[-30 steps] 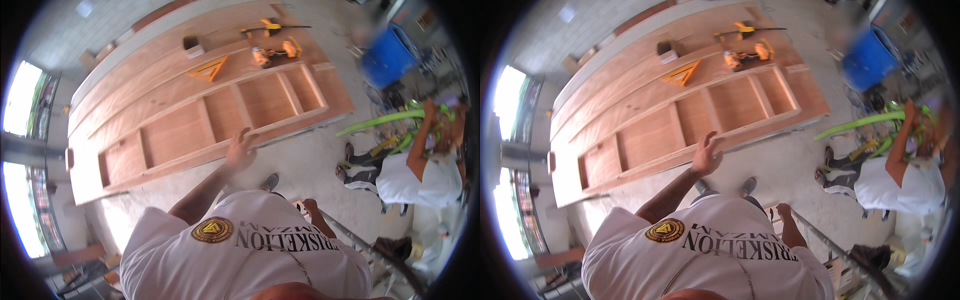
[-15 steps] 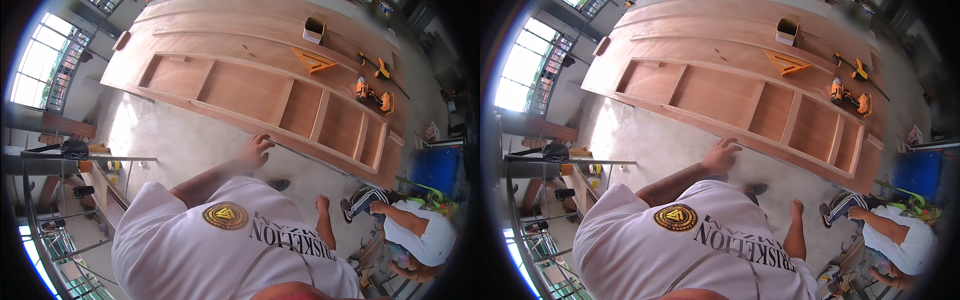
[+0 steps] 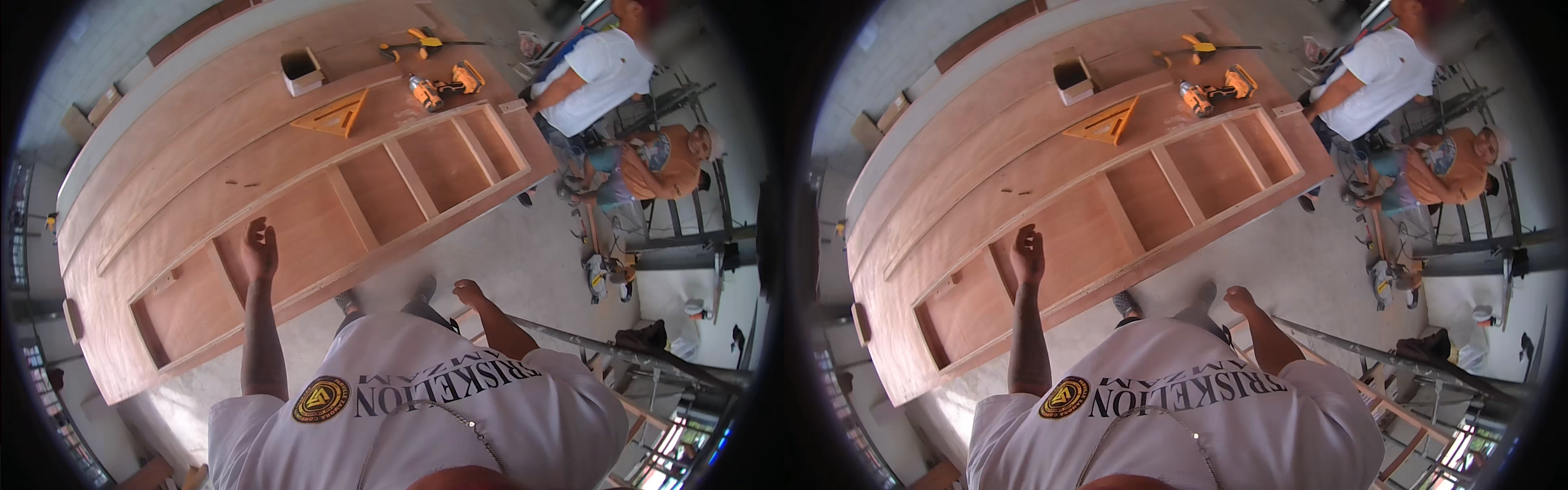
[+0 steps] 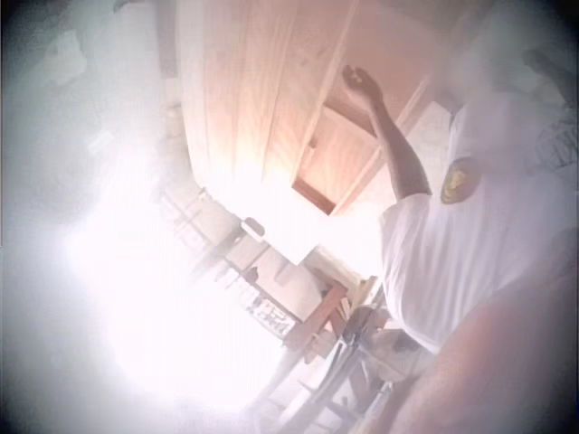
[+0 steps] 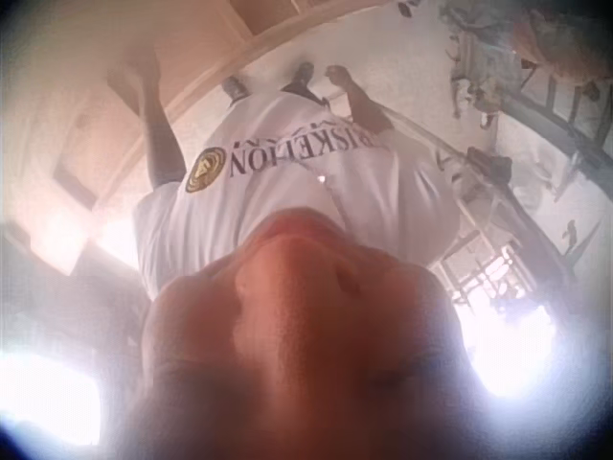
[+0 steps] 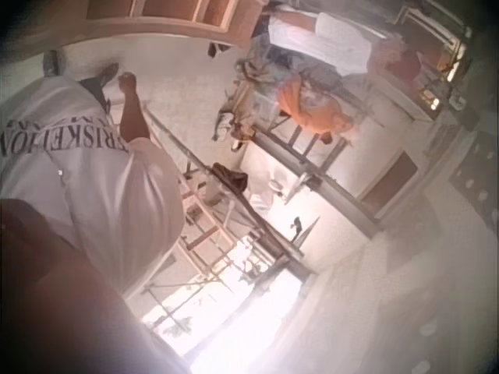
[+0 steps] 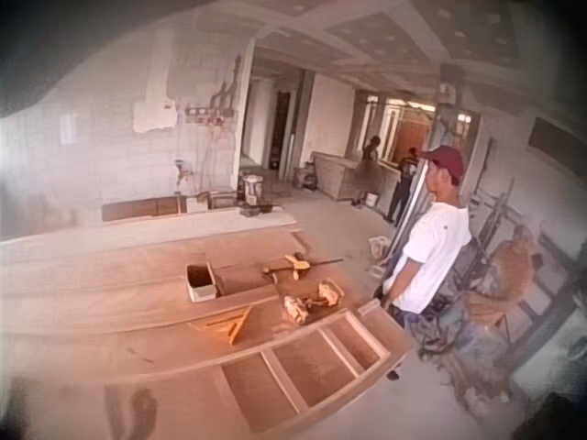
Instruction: The person assembles a wooden furniture frame by positioning wooden slats into a plywood base, using a speed square to align joints, and securing them with a cordless drill. The person repeatedly positions, measures, and fastens slats to build the frame structure.
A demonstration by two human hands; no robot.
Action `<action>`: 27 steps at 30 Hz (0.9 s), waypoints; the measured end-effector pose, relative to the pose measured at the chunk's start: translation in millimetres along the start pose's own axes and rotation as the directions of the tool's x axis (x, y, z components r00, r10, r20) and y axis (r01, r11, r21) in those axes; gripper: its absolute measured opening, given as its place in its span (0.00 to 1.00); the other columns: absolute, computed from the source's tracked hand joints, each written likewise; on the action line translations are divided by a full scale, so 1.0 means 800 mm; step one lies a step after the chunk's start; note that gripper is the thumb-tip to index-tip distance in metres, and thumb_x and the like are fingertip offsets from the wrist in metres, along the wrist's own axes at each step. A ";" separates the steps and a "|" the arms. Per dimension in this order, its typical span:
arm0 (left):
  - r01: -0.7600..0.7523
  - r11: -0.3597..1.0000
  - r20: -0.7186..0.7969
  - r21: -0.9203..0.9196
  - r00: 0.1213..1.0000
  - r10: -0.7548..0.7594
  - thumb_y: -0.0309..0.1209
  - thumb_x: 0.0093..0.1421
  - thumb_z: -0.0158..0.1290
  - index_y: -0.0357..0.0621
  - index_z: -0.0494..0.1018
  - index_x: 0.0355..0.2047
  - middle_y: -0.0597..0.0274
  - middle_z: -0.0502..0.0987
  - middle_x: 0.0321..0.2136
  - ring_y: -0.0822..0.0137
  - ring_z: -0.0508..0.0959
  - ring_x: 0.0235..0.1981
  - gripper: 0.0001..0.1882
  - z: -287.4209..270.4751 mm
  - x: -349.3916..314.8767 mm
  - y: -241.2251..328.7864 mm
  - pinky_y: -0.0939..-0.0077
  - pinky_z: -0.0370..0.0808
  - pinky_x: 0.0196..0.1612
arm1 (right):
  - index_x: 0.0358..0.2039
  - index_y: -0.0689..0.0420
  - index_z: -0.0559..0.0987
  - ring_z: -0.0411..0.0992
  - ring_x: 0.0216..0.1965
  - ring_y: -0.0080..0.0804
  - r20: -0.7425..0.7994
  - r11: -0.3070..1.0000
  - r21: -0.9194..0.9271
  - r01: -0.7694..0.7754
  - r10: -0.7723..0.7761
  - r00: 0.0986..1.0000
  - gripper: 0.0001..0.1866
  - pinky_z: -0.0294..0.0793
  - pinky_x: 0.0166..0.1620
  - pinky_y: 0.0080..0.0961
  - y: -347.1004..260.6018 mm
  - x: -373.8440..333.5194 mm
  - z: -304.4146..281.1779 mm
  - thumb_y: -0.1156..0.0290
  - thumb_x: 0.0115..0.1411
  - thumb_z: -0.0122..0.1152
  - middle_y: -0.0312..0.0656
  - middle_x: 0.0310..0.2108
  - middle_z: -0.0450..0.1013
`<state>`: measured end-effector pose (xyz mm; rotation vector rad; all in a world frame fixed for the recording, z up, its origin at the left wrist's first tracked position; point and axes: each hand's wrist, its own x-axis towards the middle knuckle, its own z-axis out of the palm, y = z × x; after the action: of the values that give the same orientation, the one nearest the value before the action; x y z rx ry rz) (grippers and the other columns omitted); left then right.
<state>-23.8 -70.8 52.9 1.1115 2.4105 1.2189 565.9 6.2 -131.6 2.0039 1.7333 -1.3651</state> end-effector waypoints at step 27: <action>-0.085 0.973 0.000 0.216 0.996 0.087 0.37 0.59 0.57 0.40 0.81 0.37 0.49 0.84 0.32 0.51 0.85 0.34 0.14 0.068 0.173 -0.038 0.57 0.80 0.40 | 0.53 0.61 0.80 0.74 0.32 0.22 -0.692 0.754 0.492 0.436 0.034 0.721 0.21 0.73 0.37 0.23 -0.139 -0.081 -0.290 0.65 0.63 0.59 0.35 0.30 0.77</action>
<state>-108.8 49.1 13.7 1.2857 2.5756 1.0056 597.4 143.6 93.2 3.0721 2.0009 -1.5706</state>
